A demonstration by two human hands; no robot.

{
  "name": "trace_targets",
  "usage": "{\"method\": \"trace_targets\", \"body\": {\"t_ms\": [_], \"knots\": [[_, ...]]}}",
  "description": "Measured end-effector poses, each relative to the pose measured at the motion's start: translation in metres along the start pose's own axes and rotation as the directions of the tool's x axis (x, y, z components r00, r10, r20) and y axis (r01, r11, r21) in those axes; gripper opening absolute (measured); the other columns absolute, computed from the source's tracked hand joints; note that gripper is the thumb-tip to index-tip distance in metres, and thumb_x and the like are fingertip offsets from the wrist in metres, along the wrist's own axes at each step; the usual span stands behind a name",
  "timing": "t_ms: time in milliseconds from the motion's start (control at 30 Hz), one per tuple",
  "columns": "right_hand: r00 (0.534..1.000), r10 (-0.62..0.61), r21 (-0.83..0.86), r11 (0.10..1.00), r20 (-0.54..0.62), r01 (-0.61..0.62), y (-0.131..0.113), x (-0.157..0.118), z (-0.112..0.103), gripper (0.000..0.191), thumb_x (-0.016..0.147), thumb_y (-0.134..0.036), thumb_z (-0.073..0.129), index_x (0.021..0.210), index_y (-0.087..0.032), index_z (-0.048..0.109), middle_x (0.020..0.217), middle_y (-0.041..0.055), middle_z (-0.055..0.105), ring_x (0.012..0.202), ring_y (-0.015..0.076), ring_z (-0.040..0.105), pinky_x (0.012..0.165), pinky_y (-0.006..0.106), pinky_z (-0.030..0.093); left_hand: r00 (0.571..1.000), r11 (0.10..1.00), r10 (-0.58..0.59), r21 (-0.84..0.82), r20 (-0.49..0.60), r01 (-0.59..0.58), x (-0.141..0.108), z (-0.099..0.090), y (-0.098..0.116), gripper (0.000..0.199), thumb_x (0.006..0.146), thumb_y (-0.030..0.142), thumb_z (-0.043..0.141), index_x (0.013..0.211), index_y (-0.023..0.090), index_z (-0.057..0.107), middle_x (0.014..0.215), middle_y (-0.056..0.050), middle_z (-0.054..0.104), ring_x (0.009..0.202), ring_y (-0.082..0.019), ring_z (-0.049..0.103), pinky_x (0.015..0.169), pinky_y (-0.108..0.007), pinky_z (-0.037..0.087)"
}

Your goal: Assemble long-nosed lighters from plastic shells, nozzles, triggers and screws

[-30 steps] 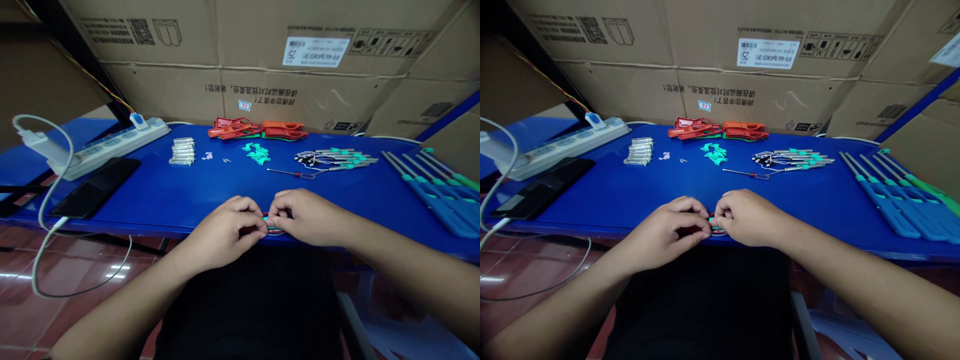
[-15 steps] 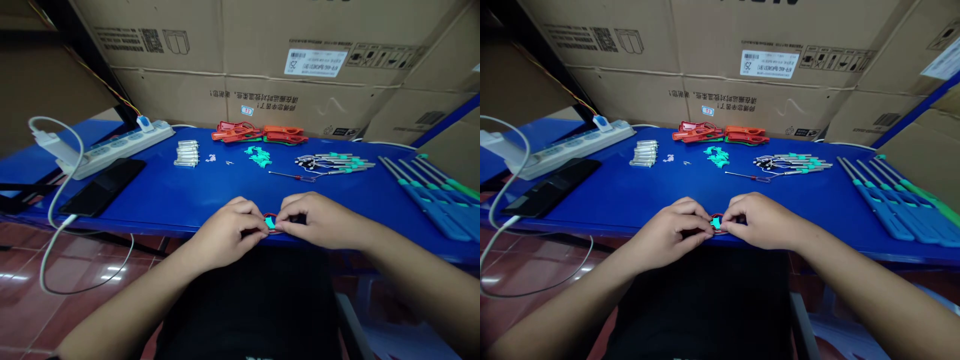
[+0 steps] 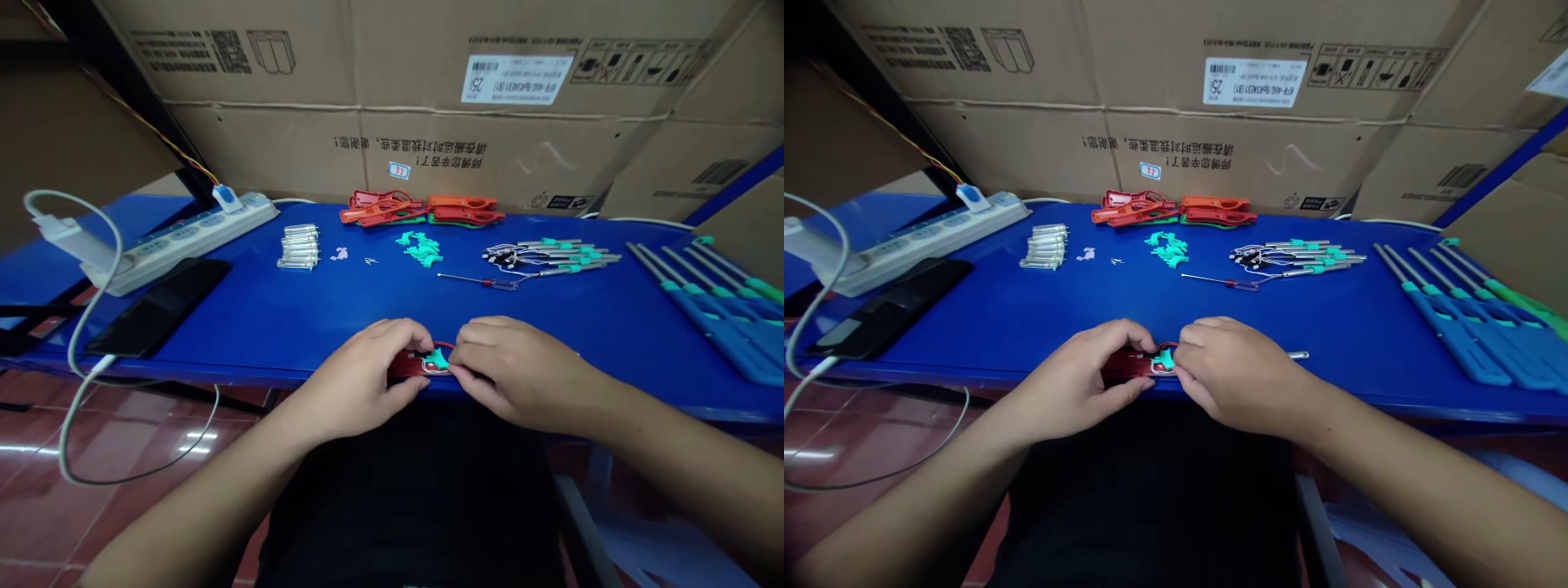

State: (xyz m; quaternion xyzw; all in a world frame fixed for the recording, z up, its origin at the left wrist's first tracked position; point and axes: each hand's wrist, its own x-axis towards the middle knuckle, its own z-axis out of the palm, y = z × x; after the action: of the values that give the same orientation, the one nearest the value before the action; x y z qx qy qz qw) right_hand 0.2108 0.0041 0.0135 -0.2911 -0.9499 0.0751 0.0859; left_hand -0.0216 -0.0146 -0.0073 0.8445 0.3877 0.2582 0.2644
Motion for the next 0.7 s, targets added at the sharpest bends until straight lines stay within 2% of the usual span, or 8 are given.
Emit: {"method": "trace_targets", "body": {"t_ms": [133,200,400,467,533,600,700], "knots": [[0.998,-0.050,0.013,0.999,-0.045,0.051,0.001,-0.003,0.003,0.024,0.096,-0.018,0.048,0.084,-0.013,0.069,0.081,0.0075,0.062,0.076,0.0182,0.051,0.076,0.034,0.041,1.000,0.999,0.019,-0.026,0.020,-0.018,0.000,0.002,0.000,0.006,0.091,0.017,0.062,0.094,0.020,0.066,0.107,-0.002,0.062,0.102,-0.016,0.060,0.091,-0.031,0.048],[0.996,-0.066,0.046,0.997,-0.059,0.068,0.002,-0.003,0.006,0.024,0.095,-0.017,0.048,0.082,-0.014,0.067,0.079,0.0067,0.061,0.075,0.0178,0.050,0.076,0.034,0.040,1.000,0.999,0.018,-0.045,0.024,-0.017,0.000,0.002,0.001,0.008,0.091,0.017,0.061,0.088,0.019,0.068,0.104,-0.003,0.061,0.099,-0.015,0.060,0.088,-0.030,0.049],[0.995,-0.022,0.213,0.976,-0.096,0.042,0.005,-0.002,0.012,0.022,0.094,-0.015,0.049,0.078,-0.016,0.065,0.076,0.0046,0.058,0.074,0.0167,0.048,0.071,0.031,0.038,1.000,0.998,0.018,-0.059,0.025,-0.017,0.000,0.001,0.000,0.009,0.090,0.016,0.063,0.085,0.019,0.070,0.105,-0.002,0.061,0.098,-0.015,0.061,0.086,-0.028,0.049],[0.998,0.064,0.343,0.937,-0.003,-0.059,0.008,0.003,0.007,0.020,0.093,-0.017,0.052,0.079,-0.017,0.066,0.078,0.0034,0.060,0.074,0.0153,0.051,0.068,0.029,0.039,0.999,0.998,0.028,-0.058,0.028,-0.026,0.001,0.000,-0.001,0.009,0.090,0.016,0.063,0.086,0.019,0.070,0.108,-0.002,0.062,0.100,-0.015,0.061,0.087,-0.029,0.049],[0.975,0.165,0.441,0.872,0.147,-0.214,0.014,0.010,0.001,0.017,0.092,-0.022,0.056,0.081,-0.019,0.069,0.082,0.0021,0.061,0.073,0.0136,0.054,0.065,0.027,0.040,0.999,0.998,0.043,-0.054,0.030,-0.041,0.002,0.000,-0.002,0.009,0.090,0.016,0.064,0.087,0.020,0.071,0.108,-0.002,0.063,0.102,-0.015,0.061,0.090,-0.030,0.048],[0.939,0.219,0.436,0.842,0.264,-0.319,0.019,0.017,-0.005,0.013,0.089,-0.028,0.062,0.084,-0.021,0.072,0.086,0.0015,0.062,0.072,0.0131,0.055,0.063,0.026,0.041,0.998,0.997,0.053,-0.051,0.033,-0.051,0.002,0.000,-0.003,0.009,0.090,0.016,0.064,0.088,0.020,0.072,0.105,-0.002,0.064,0.102,-0.015,0.061,0.091,-0.029,0.048],[0.909,0.247,0.362,0.857,0.337,-0.367,0.022,0.023,-0.009,0.014,0.086,-0.035,0.067,0.082,-0.023,0.074,0.085,0.0013,0.062,0.069,0.0134,0.054,0.059,0.026,0.039,0.998,0.998,0.048,-0.052,0.038,-0.046,0.001,0.000,-0.003,0.009,0.090,0.016,0.065,0.088,0.020,0.071,0.104,-0.001,0.062,0.098,-0.014,0.061,0.087,-0.027,0.048]]}}
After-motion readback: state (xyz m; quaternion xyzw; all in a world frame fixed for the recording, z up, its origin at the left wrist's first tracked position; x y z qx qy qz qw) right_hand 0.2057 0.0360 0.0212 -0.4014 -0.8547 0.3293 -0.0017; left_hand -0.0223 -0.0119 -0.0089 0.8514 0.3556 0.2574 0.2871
